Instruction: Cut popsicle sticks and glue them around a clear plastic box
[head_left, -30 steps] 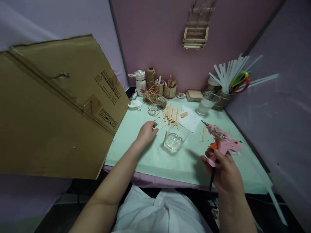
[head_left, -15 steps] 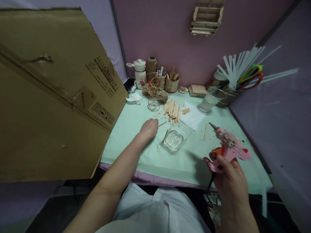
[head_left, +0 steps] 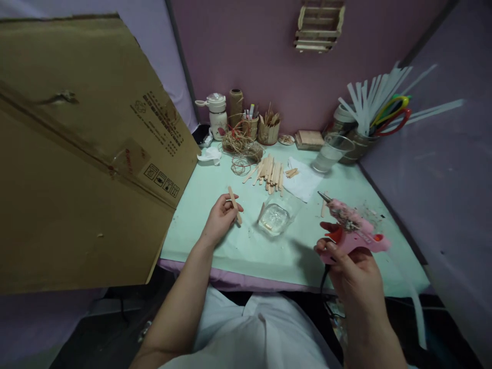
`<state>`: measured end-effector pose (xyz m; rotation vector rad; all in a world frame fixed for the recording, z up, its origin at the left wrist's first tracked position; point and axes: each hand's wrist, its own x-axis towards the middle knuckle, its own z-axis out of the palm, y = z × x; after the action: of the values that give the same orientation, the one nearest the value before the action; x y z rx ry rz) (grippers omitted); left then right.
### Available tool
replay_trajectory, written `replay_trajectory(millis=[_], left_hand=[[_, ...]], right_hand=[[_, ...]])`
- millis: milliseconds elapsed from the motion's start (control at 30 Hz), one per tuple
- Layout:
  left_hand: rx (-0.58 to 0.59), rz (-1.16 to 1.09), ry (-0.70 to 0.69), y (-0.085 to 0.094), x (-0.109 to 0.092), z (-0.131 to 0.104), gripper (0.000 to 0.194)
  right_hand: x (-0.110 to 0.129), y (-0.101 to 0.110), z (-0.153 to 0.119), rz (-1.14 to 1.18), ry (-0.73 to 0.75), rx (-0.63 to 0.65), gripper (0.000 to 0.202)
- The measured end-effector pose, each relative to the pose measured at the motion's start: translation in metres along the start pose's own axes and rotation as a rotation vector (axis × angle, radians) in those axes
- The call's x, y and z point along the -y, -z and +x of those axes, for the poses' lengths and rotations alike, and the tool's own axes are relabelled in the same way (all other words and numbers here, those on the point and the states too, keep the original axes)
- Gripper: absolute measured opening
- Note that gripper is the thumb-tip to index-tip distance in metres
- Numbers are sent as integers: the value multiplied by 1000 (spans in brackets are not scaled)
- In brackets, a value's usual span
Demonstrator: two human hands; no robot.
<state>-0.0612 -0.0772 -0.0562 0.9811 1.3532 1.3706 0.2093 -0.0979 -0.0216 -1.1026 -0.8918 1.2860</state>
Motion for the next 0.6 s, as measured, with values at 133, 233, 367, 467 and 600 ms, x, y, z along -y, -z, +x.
replay_trajectory(millis=[133, 233, 367, 467, 600], left_hand=[[-56, -16, -28, 0, 3, -5, 48], [-92, -37, -43, 0, 7, -4, 69], [-106, -89, -38, 0, 11, 1, 82], [-99, -142, -24, -1, 10, 3, 75], [-108, -225, -22, 0, 7, 1, 45]], right_hand=[[-8, 7, -5, -18, -10, 56, 29], [-15, 11, -10, -50, -43, 83, 30], [-25, 13, -19, -138, -140, 131, 32], [-31, 12, -25, -165, -180, 195, 33], [-38, 9, -32, -148, -184, 290, 33]])
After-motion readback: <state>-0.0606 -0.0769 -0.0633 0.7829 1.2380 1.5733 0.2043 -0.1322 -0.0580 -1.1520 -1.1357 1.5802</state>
